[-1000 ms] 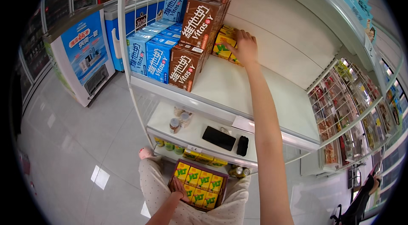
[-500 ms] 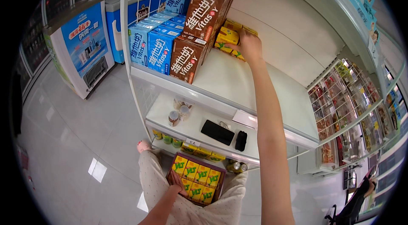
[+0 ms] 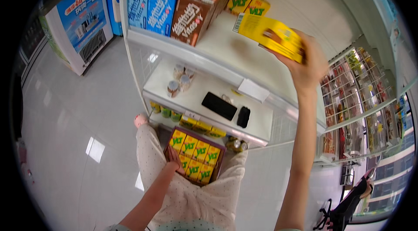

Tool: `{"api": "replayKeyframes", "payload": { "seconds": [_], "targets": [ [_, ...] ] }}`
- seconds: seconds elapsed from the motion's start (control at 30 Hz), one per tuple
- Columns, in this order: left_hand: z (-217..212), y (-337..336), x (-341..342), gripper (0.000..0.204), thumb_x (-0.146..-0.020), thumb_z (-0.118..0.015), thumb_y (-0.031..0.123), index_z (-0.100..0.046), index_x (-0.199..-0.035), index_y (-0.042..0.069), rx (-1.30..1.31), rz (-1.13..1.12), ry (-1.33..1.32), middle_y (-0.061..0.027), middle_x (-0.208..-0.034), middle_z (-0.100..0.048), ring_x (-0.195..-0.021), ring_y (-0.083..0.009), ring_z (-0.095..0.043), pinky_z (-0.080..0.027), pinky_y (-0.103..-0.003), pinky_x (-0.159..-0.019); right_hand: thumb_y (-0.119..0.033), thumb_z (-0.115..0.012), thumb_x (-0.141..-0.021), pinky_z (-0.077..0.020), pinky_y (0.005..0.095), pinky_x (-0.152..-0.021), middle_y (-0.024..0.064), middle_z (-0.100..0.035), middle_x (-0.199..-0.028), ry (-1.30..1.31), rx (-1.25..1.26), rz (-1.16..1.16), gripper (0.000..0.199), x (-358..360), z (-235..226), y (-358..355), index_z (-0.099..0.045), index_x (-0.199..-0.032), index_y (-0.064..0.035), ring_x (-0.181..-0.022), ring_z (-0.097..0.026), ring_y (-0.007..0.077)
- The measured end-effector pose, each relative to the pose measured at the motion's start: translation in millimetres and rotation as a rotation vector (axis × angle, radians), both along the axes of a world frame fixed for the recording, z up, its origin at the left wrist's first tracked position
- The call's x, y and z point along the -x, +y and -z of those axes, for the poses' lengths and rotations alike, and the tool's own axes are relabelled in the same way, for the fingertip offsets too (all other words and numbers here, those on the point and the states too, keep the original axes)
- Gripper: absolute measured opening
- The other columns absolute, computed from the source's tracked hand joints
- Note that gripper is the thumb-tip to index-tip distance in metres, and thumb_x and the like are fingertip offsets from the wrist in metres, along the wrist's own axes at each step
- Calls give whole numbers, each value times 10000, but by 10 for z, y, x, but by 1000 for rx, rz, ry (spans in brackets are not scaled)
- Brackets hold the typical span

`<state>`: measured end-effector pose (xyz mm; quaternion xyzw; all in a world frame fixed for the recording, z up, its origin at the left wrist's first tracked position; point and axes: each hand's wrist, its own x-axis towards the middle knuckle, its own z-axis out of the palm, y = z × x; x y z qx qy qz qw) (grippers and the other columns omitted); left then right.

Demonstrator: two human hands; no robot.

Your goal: The person sits on the floor of a store aisle and restocks a shelf with small yellow and brown boxes. They repeatedly pick up boxes from a purple crate on their lap and place them onto the shelf above.

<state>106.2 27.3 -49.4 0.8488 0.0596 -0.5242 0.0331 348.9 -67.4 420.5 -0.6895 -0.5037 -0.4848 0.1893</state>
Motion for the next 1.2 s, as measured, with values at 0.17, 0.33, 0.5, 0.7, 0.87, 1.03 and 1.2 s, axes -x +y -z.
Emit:
{"api": "replayKeyframes", "payload": {
  "seconds": [0.17, 0.33, 0.5, 0.7, 0.87, 1.03, 1.2],
  "targets": [
    [3, -78, -22, 1162, -716, -565, 575, 119, -1385, -85, -22, 32, 24, -378, -1380, 220, -1274, -526, 236, 71, -649, -1000, -98, -773, -652, -498, 302, -713, 156, -659, -852, 165, -26, -111, 358, 827, 263, -600, -608, -933, 52, -771, -637, 247],
    [-14, -83, -31, 1165, -712, -552, 613, 78, -1391, -93, -92, 10, 2, -382, -1383, 203, -1268, -540, 231, 52, -659, -995, -257, -822, -554, -485, 284, -600, 98, -659, -787, 584, 227, -112, 439, 1279, 1108, -833, -623, -850, -1, -661, -627, 222],
    [518, -193, 48, 1101, -742, -561, 550, 48, -1399, -90, -278, 68, -110, -381, -1395, 168, -1281, -538, 203, 39, -655, -1000, -395, -825, -554, -479, 305, -575, 83, -625, -728, 891, 247, 36, 497, 1574, 2512, -911, -624, -833, -36, -619, -601, 236],
    [229, -166, 62, 1088, -689, -653, 529, -41, -1446, 43, -210, -105, -212, -229, -1485, 16, -1360, -432, 57, 1, -629, -1040, -517, -769, -569, -480, 343, -568, 86, -580, -707, 1046, 541, 111, 572, 1713, 3660, -960, -591, -828, -39, -637, -594, 255],
    [107, -6, 113, 1290, -577, -799, 425, 111, -1436, 109, 362, -317, -404, -193, -1477, 168, -1376, -360, 108, -123, -517, -1089, -429, -801, -564, -484, 334, -625, 76, -591, -754, 1117, 607, 134, 551, 1914, 4160, -1016, -547, -883, -59, -710, -605, 246],
    [123, -69, 201, 1047, -569, -824, 339, -237, -1407, 115, 651, -140, -754, -211, -1455, -159, -1321, -372, -254, -327, -403, -1033, -342, -803, -587, -467, 357, -726, 88, -596, -847, 1084, 469, 136, 525, 2138, 4302, -1111, -519, -934, -70, -829, -598, 258],
    [25, -83, 37, 668, -634, -805, 216, -454, -1178, 52, 852, -356, -636, -140, -1081, -597, -975, -273, -600, -480, -347, -827, -344, -794, -591, -406, 345, -819, 88, -604, -895, 1238, 410, 228, 532, 2086, 4264, -1182, -537, -981, -89, -896, -582, 261]
  ]
}}
